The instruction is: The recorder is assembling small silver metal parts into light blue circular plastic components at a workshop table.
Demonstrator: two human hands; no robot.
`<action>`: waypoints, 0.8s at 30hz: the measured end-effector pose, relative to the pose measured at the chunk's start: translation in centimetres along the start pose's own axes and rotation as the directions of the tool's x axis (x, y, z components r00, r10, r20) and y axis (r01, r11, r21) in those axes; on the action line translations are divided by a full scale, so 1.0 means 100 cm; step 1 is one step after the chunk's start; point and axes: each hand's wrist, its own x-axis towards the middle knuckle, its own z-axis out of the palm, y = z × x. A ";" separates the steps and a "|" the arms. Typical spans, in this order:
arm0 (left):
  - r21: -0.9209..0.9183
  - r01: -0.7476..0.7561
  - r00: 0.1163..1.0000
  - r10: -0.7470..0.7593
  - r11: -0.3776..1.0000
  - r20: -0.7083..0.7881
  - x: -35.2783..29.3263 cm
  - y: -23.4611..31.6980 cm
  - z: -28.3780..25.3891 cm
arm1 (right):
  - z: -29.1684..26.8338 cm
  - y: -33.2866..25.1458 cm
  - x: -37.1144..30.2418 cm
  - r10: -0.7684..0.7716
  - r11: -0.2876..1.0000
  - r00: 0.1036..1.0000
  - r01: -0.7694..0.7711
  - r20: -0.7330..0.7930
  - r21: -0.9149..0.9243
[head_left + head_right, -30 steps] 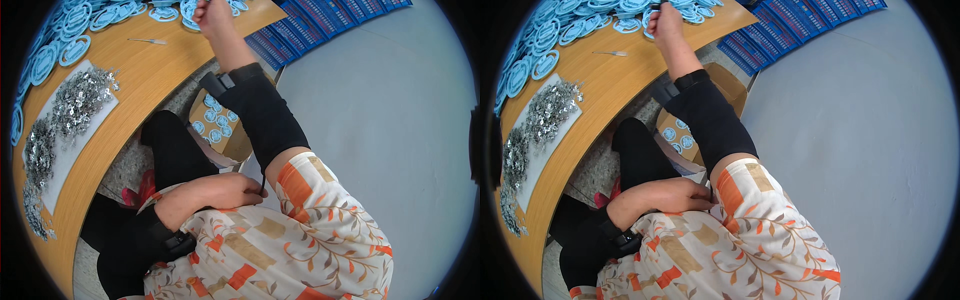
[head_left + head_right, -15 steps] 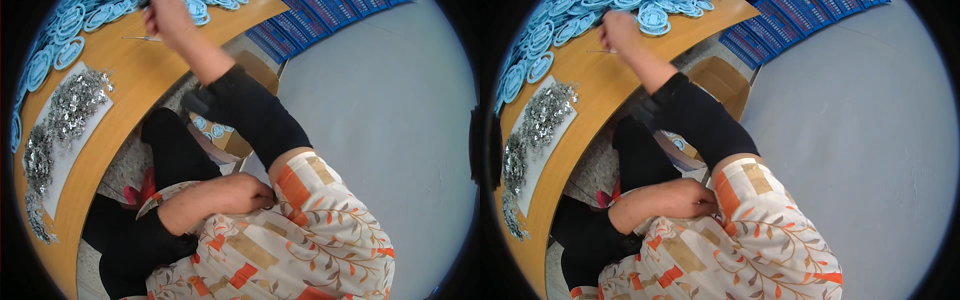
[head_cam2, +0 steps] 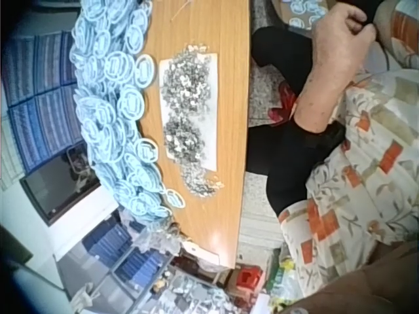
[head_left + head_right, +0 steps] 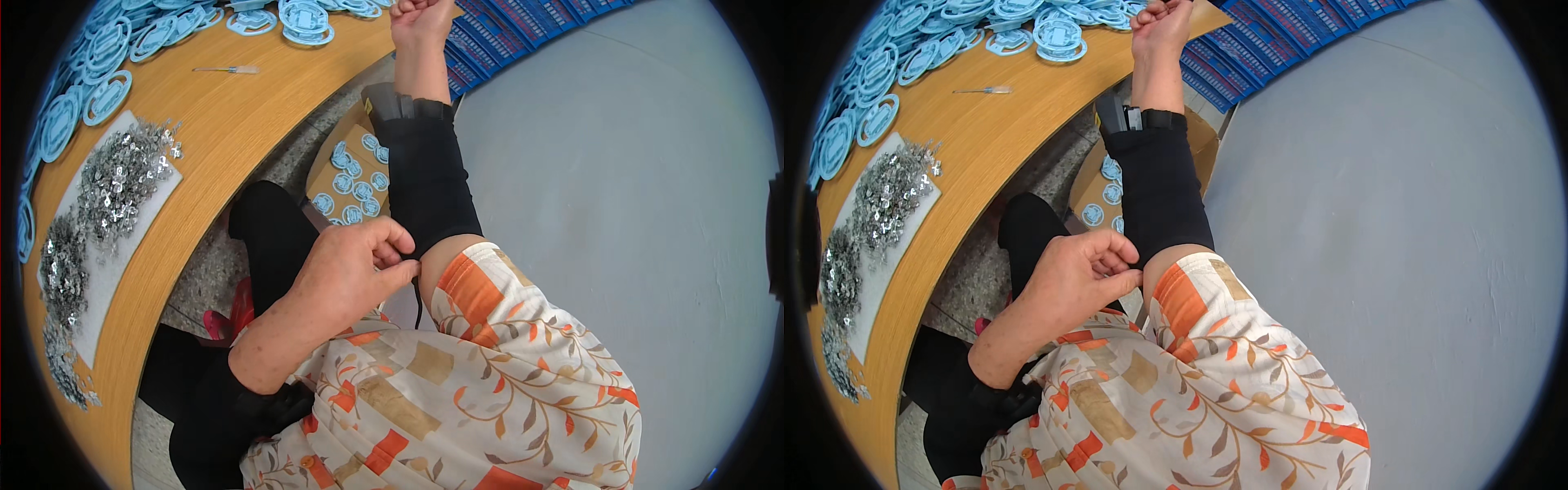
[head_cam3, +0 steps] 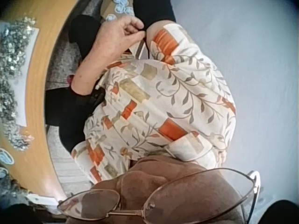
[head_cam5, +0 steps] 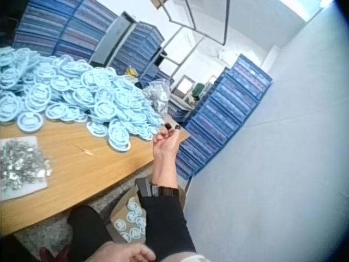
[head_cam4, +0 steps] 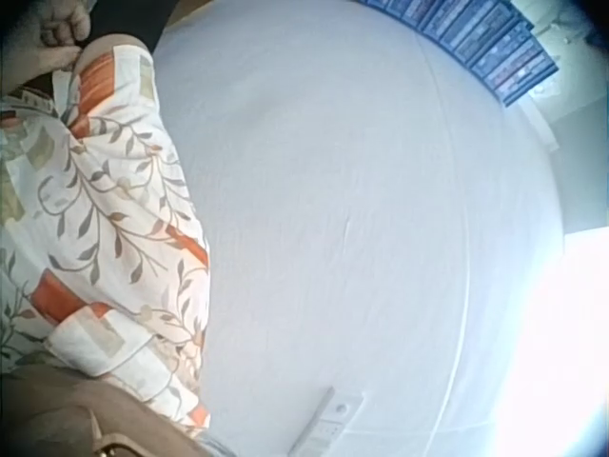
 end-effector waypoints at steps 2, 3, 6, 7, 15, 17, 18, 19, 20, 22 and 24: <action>-0.036 0.032 0.994 -0.028 0.999 0.105 0.002 -0.002 0.001 | -0.030 0.002 0.003 -0.104 0.994 0.975 0.106 0.198 0.002; -0.037 0.032 0.994 -0.028 0.999 0.103 0.003 -0.004 0.000 | -0.028 0.008 0.002 -0.101 0.995 0.975 0.103 0.199 0.002; -0.122 0.116 0.968 -0.085 0.986 0.238 0.006 -0.009 -0.006 | -0.020 0.026 -0.002 -0.028 0.999 0.998 0.025 -0.062 -0.048; -0.112 0.142 0.960 -0.109 0.983 0.257 0.006 -0.010 -0.008 | -0.018 0.032 -0.004 -0.024 0.999 0.998 0.021 -0.059 -0.044; -0.381 0.115 0.880 0.084 0.917 0.468 -0.016 0.015 -0.019 | -0.014 0.036 -0.021 0.034 0.983 0.999 -0.031 0.011 -0.180; -0.299 0.163 0.902 -0.020 0.940 0.432 -0.021 0.014 -0.031 | -0.001 0.042 -0.037 0.061 0.975 0.998 -0.055 0.024 -0.217; -0.194 0.174 0.928 -0.095 0.965 0.360 -0.023 0.008 -0.038 | 0.010 0.047 -0.051 0.065 0.924 0.989 -0.009 0.133 -0.382; -0.087 0.192 0.943 -0.159 0.978 0.292 -0.024 0.002 -0.043 | 0.017 0.045 -0.065 0.075 0.843 0.970 0.062 0.231 -0.535; -0.050 0.183 0.957 -0.167 0.982 0.238 -0.027 -0.004 -0.044 | 0.024 0.042 -0.077 0.112 0.795 0.948 0.094 0.297 -0.599; -0.012 0.197 0.964 -0.191 0.980 0.186 -0.031 -0.015 -0.048 | 0.037 0.049 -0.097 0.173 0.682 0.904 0.178 0.392 -0.710; 0.045 0.201 0.974 -0.204 0.979 0.102 -0.034 -0.022 -0.050 | 0.049 0.061 -0.116 0.127 0.504 0.851 0.386 0.509 -0.772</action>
